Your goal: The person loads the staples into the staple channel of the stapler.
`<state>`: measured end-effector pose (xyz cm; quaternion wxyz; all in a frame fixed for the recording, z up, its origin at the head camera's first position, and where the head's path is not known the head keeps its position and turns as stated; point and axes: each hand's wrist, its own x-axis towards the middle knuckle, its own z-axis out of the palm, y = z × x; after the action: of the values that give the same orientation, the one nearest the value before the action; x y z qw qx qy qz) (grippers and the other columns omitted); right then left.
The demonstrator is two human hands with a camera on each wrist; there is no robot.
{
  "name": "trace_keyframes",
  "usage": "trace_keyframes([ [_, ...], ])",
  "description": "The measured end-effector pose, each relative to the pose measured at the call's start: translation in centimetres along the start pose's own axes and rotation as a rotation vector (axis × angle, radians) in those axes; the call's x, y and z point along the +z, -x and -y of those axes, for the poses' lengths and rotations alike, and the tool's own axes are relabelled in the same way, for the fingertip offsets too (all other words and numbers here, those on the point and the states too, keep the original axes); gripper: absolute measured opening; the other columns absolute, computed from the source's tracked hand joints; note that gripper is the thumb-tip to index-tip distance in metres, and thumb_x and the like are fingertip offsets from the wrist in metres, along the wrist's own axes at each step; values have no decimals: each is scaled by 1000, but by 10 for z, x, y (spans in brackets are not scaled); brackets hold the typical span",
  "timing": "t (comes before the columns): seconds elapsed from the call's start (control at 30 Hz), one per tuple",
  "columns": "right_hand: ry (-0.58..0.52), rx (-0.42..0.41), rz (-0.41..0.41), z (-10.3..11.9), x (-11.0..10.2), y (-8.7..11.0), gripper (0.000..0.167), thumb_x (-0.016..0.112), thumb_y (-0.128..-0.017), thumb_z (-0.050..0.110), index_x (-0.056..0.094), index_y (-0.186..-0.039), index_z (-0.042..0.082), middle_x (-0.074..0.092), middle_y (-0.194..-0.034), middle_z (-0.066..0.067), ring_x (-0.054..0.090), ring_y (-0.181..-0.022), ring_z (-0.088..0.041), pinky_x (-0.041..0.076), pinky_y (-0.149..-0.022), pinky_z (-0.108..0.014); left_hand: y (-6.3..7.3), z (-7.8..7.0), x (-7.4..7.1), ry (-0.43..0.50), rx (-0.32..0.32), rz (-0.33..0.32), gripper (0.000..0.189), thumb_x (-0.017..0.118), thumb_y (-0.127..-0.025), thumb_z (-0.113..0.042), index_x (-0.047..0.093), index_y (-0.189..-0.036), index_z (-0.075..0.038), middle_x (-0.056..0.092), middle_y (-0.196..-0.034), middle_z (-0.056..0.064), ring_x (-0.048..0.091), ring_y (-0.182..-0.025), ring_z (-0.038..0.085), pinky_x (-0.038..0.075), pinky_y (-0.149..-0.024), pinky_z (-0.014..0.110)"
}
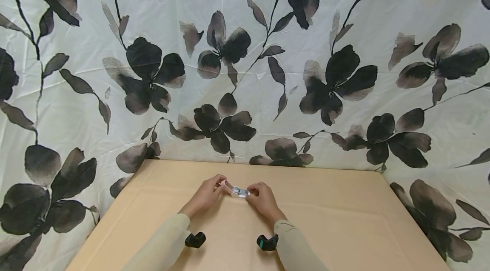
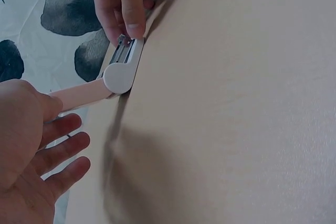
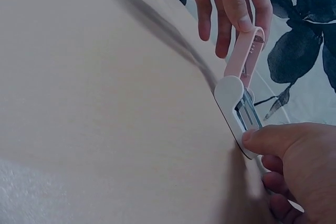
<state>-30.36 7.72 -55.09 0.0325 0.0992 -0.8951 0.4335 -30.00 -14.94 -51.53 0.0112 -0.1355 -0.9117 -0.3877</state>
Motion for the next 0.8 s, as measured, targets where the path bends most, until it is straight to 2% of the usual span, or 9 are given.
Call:
trace_keyframes([
  [0.23, 21, 7, 6, 0, 1, 0, 18, 81, -88, 9, 77, -105, 6, 66, -100, -5, 54, -89, -17, 50, -80, -29, 1, -2, 1, 5, -15, 8, 23, 59, -105, -9, 62, -127, -5, 70, -121, 12, 66, -109, 27, 56, -98, 49],
  [0.53, 28, 20, 9, 0, 2, -2, 17, 81, -87, 9, 77, -104, 6, 65, -99, -5, 54, -89, -17, 48, -80, -29, -1, -1, 1, -8, 13, 5, 22, 59, -104, -5, 63, -125, -3, 71, -117, 12, 67, -106, 27, 57, -95, 47],
  [0.8, 20, 16, 12, -1, 3, -4, 16, 81, -87, 8, 76, -102, 5, 64, -96, -5, 53, -86, -16, 46, -76, -26, -2, -5, 2, 16, -10, 15, 19, 59, -103, -4, 64, -121, -7, 72, -116, 10, 68, -109, 27, 57, -98, 48],
])
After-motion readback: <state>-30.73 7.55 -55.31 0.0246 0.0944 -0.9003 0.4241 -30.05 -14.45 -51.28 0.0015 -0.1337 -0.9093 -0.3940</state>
